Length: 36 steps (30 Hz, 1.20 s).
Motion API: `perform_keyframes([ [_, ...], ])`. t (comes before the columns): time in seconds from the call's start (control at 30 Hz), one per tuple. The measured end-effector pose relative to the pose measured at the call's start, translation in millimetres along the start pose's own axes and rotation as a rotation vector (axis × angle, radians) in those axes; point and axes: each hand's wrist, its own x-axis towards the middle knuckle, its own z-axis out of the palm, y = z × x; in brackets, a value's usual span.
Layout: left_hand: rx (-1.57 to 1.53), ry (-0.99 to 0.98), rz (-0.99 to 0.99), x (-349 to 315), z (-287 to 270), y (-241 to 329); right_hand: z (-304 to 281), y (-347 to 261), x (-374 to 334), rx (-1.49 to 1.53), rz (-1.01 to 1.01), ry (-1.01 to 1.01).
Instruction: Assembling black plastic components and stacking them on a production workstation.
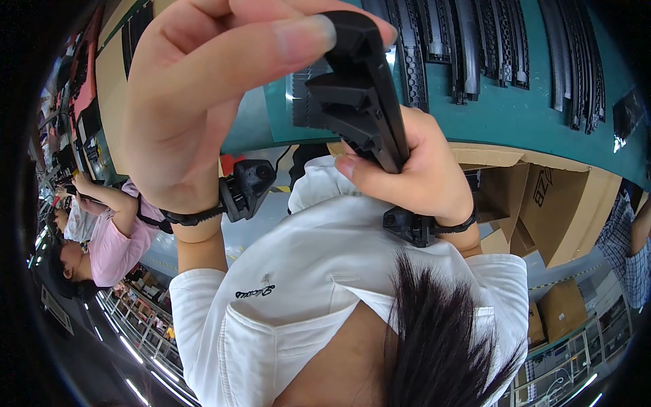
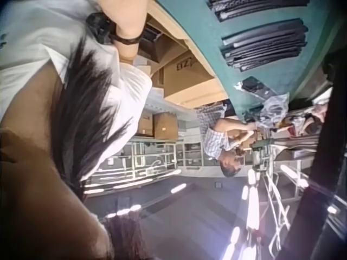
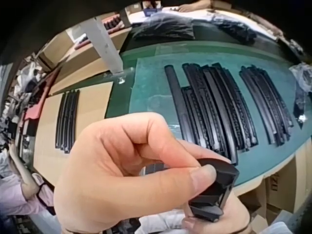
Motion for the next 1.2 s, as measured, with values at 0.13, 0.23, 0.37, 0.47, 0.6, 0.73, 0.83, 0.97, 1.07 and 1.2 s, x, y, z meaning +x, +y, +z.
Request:
perform_keyframes([
  [0.13,-0.004,-0.007,0.001,1,-1,1,0,-1,0,0.033,0.018,0.000],
  [0.23,-0.007,-0.017,0.004,1,5,3,1,-2,0,0.029,0.027,-0.027],
  [0.37,-0.007,-0.024,0.012,5,10,3,5,-4,1,0.051,0.015,-0.025],
  [0.47,0.002,-0.018,0.027,7,11,6,6,-2,4,0.061,0.037,-0.022],
  [0.6,-0.040,0.071,0.035,8,17,11,5,-4,2,0.109,0.117,-0.005],
  [0.73,-0.159,0.167,0.085,10,19,-2,5,-3,2,0.081,0.099,0.005],
  [0.83,-0.181,0.166,0.168,4,22,-19,12,-10,11,0.256,-0.032,-0.005],
  [0.97,0.048,0.040,0.115,-20,34,-42,13,-19,34,0.474,-0.231,-0.069],
  [1.07,0.746,0.328,0.253,-28,39,-42,18,-22,47,0.517,-0.467,-0.053],
  [1.2,0.485,0.538,0.276,-47,20,-41,17,-27,63,0.190,-1.082,-0.030],
])
